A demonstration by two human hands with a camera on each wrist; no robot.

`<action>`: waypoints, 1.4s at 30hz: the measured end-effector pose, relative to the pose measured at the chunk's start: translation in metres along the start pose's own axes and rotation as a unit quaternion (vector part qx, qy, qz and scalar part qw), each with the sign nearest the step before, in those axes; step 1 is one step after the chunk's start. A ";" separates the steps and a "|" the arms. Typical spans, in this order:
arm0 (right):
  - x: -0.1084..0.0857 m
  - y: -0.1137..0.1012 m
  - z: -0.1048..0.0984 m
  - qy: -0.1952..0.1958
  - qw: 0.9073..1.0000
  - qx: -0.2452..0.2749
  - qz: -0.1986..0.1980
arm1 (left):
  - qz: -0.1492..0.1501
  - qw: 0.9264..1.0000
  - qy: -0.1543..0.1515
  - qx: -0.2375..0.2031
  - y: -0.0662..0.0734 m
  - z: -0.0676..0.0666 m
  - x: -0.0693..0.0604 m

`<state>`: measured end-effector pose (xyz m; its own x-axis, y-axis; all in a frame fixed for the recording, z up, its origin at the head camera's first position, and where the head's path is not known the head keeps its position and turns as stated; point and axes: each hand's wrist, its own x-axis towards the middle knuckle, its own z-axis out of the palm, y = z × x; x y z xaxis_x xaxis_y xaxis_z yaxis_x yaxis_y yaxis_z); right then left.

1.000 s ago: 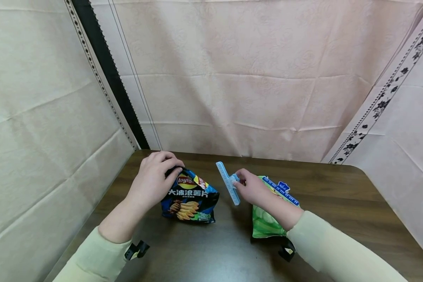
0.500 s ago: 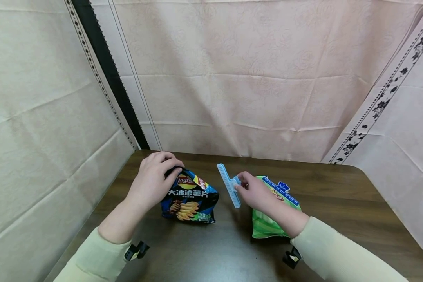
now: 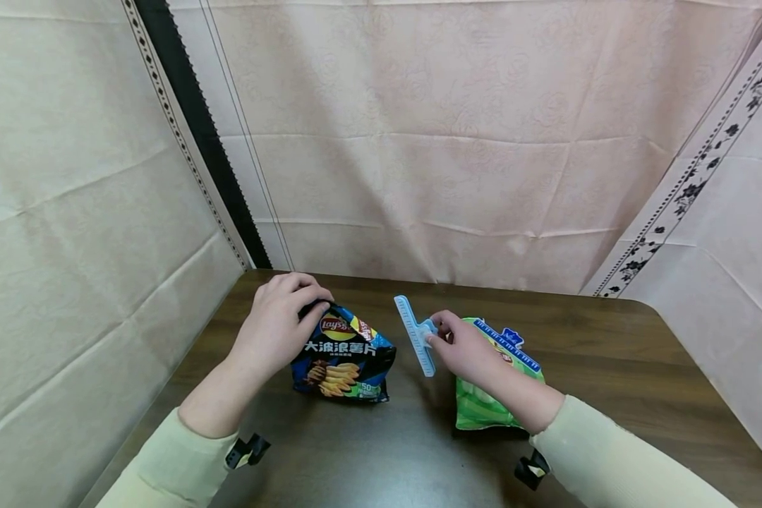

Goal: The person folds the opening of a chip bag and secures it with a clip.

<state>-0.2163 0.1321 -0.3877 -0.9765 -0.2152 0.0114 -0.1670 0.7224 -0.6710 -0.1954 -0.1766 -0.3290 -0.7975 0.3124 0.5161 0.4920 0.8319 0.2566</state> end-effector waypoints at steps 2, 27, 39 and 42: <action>-0.001 0.000 0.000 0.001 1.000 -0.004 -0.003 | 0.000 1.000 0.000 0.000 0.000 0.000 0.000; -0.021 0.000 -0.007 -0.002 0.995 -0.062 -0.078 | 0.002 1.000 0.008 0.001 0.003 -0.002 0.000; -0.031 -0.005 -0.009 -0.004 0.987 -0.098 -0.128 | -0.002 1.000 0.004 0.003 0.002 -0.001 0.000; -0.032 -0.007 -0.009 -0.009 0.986 -0.107 -0.128 | -0.004 1.000 -0.001 0.005 0.002 -0.001 0.001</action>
<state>-0.1856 0.1401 -0.3769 -0.8962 -0.4189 0.1459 -0.4348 0.7645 -0.4758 -0.1943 -0.1751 -0.3273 -0.8016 0.3072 0.5129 0.4830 0.8384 0.2525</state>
